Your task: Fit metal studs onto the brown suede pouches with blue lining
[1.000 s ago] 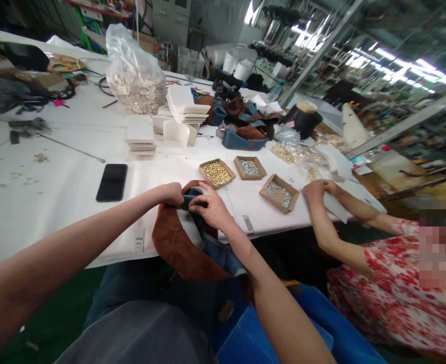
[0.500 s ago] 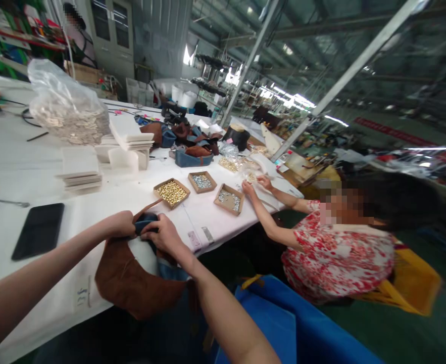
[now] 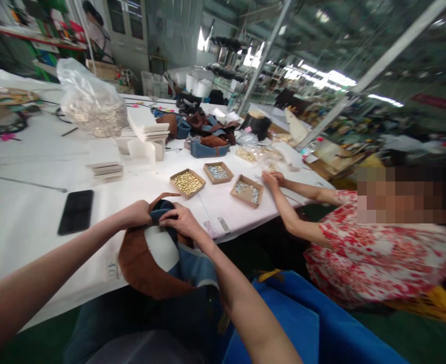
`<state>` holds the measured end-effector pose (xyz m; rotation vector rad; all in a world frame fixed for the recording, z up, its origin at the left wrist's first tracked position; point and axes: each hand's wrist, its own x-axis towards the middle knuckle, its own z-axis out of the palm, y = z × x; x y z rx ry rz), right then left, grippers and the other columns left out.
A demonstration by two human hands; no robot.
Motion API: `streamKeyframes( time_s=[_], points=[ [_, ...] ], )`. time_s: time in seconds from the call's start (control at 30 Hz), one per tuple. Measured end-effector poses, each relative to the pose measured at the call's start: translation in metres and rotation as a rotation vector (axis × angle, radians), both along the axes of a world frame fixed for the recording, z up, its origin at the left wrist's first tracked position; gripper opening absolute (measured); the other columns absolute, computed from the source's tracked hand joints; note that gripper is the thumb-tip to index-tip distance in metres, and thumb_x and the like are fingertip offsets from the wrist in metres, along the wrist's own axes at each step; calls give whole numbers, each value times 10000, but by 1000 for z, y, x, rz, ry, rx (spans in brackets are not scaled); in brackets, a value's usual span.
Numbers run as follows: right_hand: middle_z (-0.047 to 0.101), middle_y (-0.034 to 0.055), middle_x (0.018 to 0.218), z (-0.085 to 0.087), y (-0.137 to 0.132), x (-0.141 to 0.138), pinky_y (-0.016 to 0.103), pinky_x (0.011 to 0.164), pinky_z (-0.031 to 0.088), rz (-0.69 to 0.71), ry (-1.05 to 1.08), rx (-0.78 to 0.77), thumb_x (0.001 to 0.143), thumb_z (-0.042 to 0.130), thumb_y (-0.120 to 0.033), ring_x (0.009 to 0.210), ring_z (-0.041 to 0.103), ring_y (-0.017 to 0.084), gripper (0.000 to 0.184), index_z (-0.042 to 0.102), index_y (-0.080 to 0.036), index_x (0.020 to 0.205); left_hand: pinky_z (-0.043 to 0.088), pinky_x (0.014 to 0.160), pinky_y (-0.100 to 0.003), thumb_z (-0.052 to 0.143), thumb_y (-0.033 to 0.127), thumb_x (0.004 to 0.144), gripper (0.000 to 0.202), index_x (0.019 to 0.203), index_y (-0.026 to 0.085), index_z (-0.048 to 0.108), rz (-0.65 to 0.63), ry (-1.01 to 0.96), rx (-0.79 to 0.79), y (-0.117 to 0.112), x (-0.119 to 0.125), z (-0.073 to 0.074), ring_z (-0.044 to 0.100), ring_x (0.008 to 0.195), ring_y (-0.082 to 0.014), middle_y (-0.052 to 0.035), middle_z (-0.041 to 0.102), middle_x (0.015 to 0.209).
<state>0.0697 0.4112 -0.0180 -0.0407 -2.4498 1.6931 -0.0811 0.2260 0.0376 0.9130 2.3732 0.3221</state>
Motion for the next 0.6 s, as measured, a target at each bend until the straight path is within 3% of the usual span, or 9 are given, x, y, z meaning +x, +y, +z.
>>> streamKeyframes(
  time_s=[0.17, 0.3, 0.47, 0.6],
  points=[
    [750, 50, 1109, 8, -1, 2, 384, 1001, 546, -8, 6, 114, 942, 901, -322, 1064, 705, 255, 91, 952, -289, 1009, 627, 821, -363, 864, 481, 1029, 349, 970, 156, 751, 9, -43, 4, -7, -3, 1, 714, 824, -203, -17, 742, 899],
    [714, 47, 1146, 8, -7, 4, 386, 1043, 541, -17, 45, 149, 951, 870, -273, 1112, 698, 253, 103, 950, -297, 1010, 637, 820, -357, 870, 483, 1038, 356, 1014, 148, 754, 29, -101, 84, -14, -3, -7, 722, 859, -206, -19, 747, 955],
    [704, 43, 1187, -3, -10, 1, 385, 1057, 560, 20, 34, 146, 958, 882, -276, 1151, 693, 257, 100, 949, -314, 1023, 657, 827, -360, 881, 423, 1036, 304, 1041, 144, 761, 64, -165, 91, -17, -8, -18, 739, 885, -208, -30, 763, 996],
    [700, 60, 1351, -3, -6, -1, 438, 1181, 534, 96, 167, 354, 989, 883, -270, 1265, 664, 285, 89, 944, -334, 997, 671, 868, -383, 898, 405, 1027, 293, 1038, 142, 769, 75, -180, 51, -14, -11, -16, 752, 906, -218, -28, 766, 993]
  ],
)
